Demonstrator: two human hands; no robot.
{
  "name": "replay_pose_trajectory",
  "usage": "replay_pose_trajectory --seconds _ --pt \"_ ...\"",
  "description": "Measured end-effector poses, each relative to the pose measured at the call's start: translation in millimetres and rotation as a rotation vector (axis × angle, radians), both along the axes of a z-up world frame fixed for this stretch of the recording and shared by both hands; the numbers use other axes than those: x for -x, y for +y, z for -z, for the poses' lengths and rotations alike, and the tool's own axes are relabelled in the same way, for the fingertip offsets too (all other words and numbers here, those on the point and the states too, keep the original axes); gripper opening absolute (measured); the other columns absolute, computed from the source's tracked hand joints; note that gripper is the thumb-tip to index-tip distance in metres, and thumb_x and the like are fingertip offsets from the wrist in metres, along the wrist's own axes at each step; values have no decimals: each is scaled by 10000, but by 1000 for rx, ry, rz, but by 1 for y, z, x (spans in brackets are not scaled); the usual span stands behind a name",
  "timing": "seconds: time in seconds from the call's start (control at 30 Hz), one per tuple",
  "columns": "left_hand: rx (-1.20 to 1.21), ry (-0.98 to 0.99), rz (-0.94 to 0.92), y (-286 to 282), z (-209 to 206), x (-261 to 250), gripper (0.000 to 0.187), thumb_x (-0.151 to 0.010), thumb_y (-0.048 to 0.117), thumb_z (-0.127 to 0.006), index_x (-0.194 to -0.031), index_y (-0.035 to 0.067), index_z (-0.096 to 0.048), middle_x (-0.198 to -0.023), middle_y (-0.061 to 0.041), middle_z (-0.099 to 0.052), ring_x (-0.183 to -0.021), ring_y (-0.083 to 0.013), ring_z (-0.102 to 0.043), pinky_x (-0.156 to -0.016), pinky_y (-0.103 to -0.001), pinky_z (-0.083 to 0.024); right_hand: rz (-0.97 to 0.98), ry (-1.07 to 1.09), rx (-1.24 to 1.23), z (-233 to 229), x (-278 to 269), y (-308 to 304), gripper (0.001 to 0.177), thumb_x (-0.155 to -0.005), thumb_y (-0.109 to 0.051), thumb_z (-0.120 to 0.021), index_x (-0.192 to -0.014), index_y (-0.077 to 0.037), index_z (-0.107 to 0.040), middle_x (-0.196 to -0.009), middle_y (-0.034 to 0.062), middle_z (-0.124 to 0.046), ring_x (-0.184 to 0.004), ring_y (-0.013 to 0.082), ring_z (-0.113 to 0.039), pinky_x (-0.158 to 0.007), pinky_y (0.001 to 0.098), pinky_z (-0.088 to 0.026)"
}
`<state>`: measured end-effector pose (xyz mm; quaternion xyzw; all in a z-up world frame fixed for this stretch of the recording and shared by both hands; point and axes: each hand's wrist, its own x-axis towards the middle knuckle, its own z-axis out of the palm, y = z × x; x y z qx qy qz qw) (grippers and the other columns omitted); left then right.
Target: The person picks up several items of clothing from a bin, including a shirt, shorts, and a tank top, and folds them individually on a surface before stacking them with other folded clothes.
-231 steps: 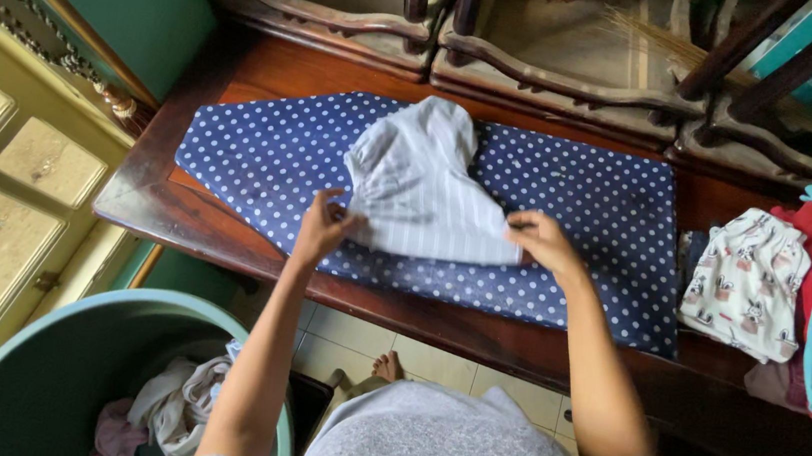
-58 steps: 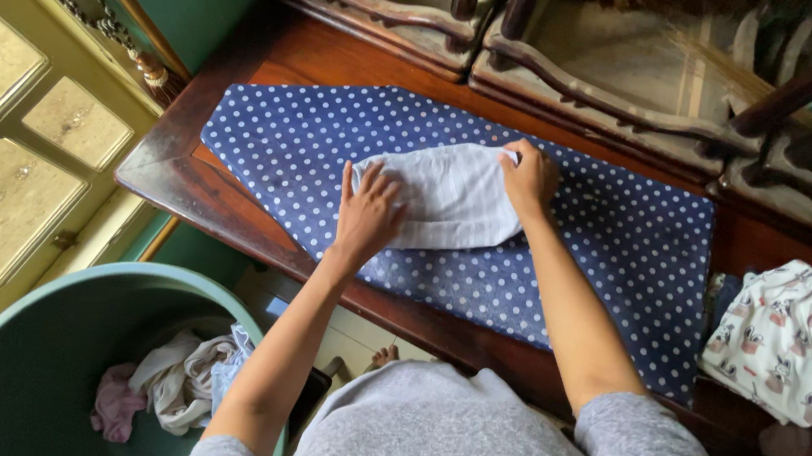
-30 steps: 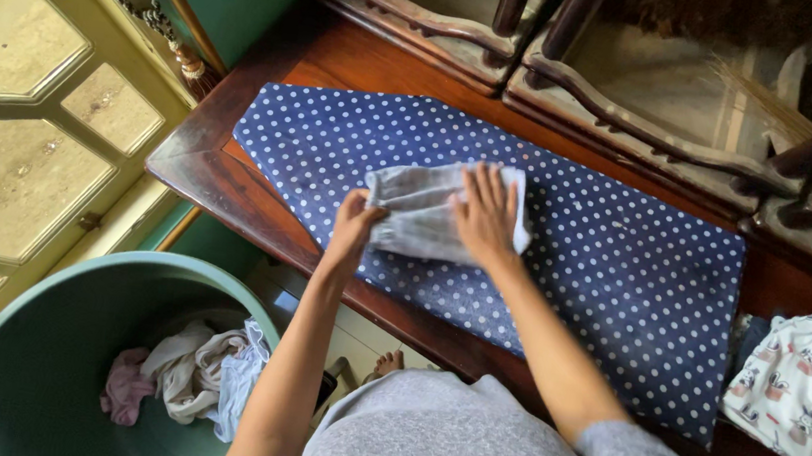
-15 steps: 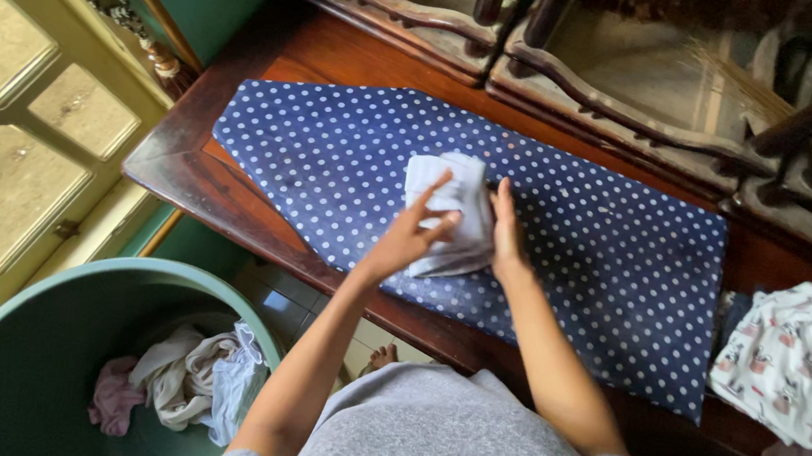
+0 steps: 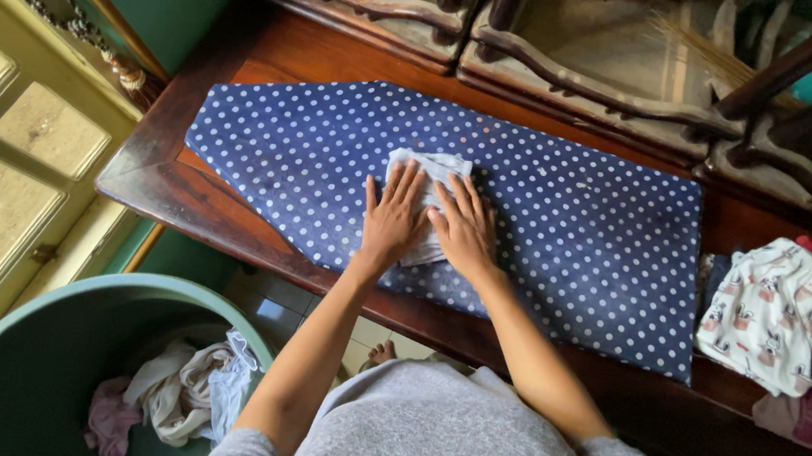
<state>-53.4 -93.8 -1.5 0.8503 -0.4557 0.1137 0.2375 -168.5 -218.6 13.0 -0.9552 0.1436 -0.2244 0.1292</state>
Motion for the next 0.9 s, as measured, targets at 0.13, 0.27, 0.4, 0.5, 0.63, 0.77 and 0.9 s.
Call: replay_pose_trajectory --seconds 0.13,0.27,0.4,0.5,0.63,0.77,0.9 --pt "375 94 -45 12 -1 12 802 -905 445 -697 -1477 -29 -395 -1553 -288 -335 -1461 -474 -299 -1180 -610 -262 257 -29 -326 -3 6 -7 867 -909 -456 -702 -1537 40 -368 -1506 249 -378 -1332 361 -444 -1068 464 -427" --pt "187 232 -335 15 3 24 667 -824 467 -811 -1252 21 -561 -1377 -230 -500 -1273 -433 -449 -1038 -572 -367 321 330 -362 12 21 -21 576 -954 -522 -739 -1243 -37 -631 -1296 152 -669 -1206 288 -636 -1010 423 -532" --pt "333 676 -200 2 6 20 506 -846 368 -808 -1189 74 -579 -1130 -162 -671 -1004 -314 -645 -849 -463 -523 15 -67 -1168 18 33 -43 560 -860 -336 -764 -1297 -11 -636 -1173 111 -748 -1028 215 -712 -863 374 -570" --pt "611 1270 26 -22 1 31 459 -873 201 -773 -1204 81 -479 -1009 -168 -705 -863 -259 -679 -704 -411 -546 118 -109 -1489 -4 71 -59 596 -815 -292 -745 -1342 -76 -568 -1188 87 -706 -992 176 -696 -798 356 -563" --pt "746 1943 292 -62 -33 69 425 -842 29 -694 -1229 52 -519 -1086 -156 -707 -981 -279 -716 -852 -434 -609 159 -209 -1464 -20 129 -89 588 -888 -330 -731 -1371 -21 -605 -1220 119 -704 -1052 209 -685 -858 357 -560" --pt "662 2341 357 -117 -41 136 463 -877 112 -621 -1296 -68 -544 -1118 -190 -709 -976 -312 -723 -883 -441 -613 3 -422 -1965 -19 199 -119 593 -891 -389 -724 -1348 -53 -550 -1272 109 -665 -1155 258 -662 -925 481 -600" --pt "631 2562 490 -173 -38 207 536 -941 111 -630 -1404 -109 -473 -1242 -230 -628 -1079 -353 -666 -971 -467 -575 -114 -592 -2204 -22 280 -148 604 -861 -384 -739 -1347 -66 -570 -1277 111 -666 -1152 269 -656 -922 514 -554"
